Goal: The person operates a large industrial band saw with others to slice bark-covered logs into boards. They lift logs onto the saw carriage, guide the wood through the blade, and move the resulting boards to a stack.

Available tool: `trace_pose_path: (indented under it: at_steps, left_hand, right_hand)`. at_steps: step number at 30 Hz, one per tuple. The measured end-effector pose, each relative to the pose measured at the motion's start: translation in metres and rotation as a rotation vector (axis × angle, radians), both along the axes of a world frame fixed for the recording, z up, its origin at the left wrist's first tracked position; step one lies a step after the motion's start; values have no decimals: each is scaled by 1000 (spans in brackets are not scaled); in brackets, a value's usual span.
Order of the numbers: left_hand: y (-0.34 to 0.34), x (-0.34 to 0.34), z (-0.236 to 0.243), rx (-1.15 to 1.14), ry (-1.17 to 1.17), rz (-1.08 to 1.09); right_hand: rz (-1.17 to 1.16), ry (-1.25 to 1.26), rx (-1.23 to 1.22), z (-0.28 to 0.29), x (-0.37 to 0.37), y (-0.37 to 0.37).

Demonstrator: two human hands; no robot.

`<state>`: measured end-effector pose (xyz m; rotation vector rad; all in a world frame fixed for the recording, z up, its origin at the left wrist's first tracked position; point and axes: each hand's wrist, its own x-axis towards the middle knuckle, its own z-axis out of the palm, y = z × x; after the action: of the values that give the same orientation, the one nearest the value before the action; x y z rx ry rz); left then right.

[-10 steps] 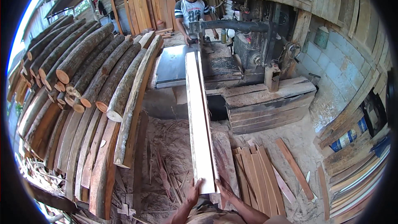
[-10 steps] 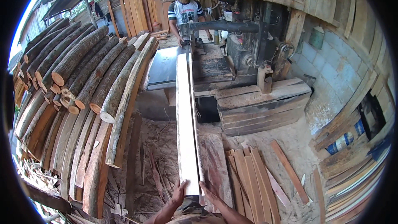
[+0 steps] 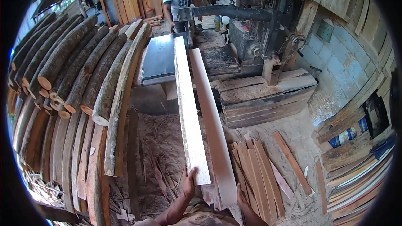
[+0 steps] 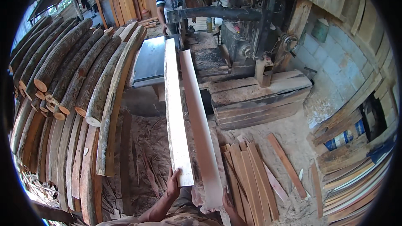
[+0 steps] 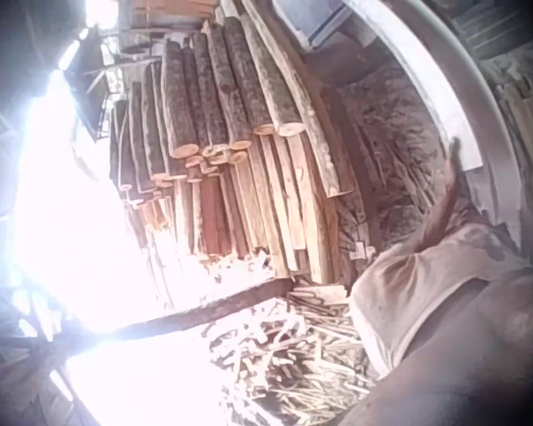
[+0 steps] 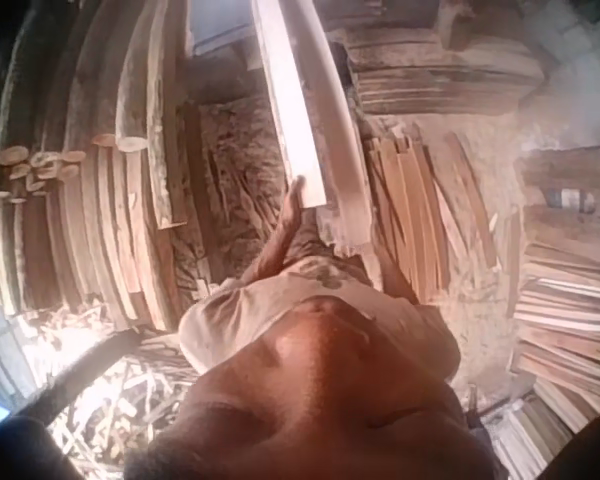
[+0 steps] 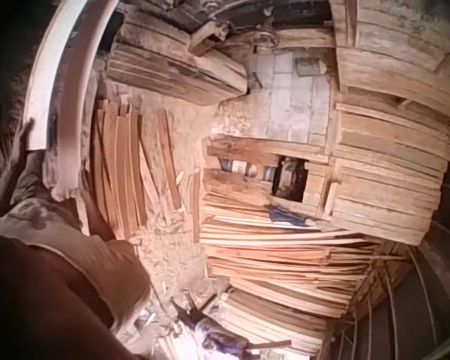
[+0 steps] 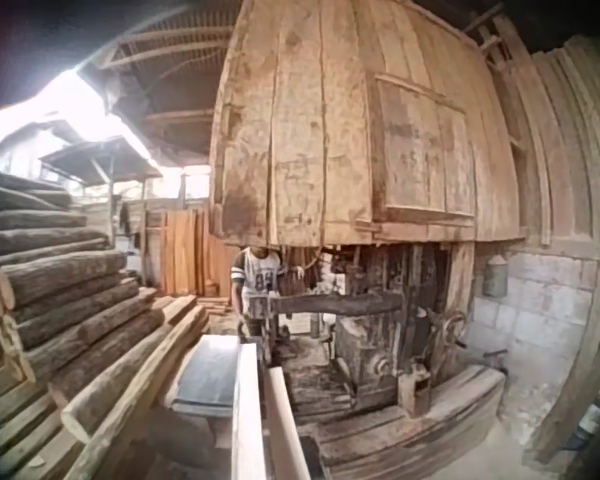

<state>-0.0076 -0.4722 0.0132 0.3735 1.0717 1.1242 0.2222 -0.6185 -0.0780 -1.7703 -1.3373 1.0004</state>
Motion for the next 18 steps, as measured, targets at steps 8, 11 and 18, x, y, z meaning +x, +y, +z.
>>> trace_pose_path:
  at_steps: [8,11,18]
  left_hand:
    - [365,13,-46,101,-55,-99]
    - [317,106,-35,190,130,-536]
    - [113,224,-72,84,127,-917]
  right_hand:
    - [-327,-549,-255,56,-15,-50]
    - [-289,-790,-404,32,0,-142]
    - [-916,-793,-777,69,120,-282]
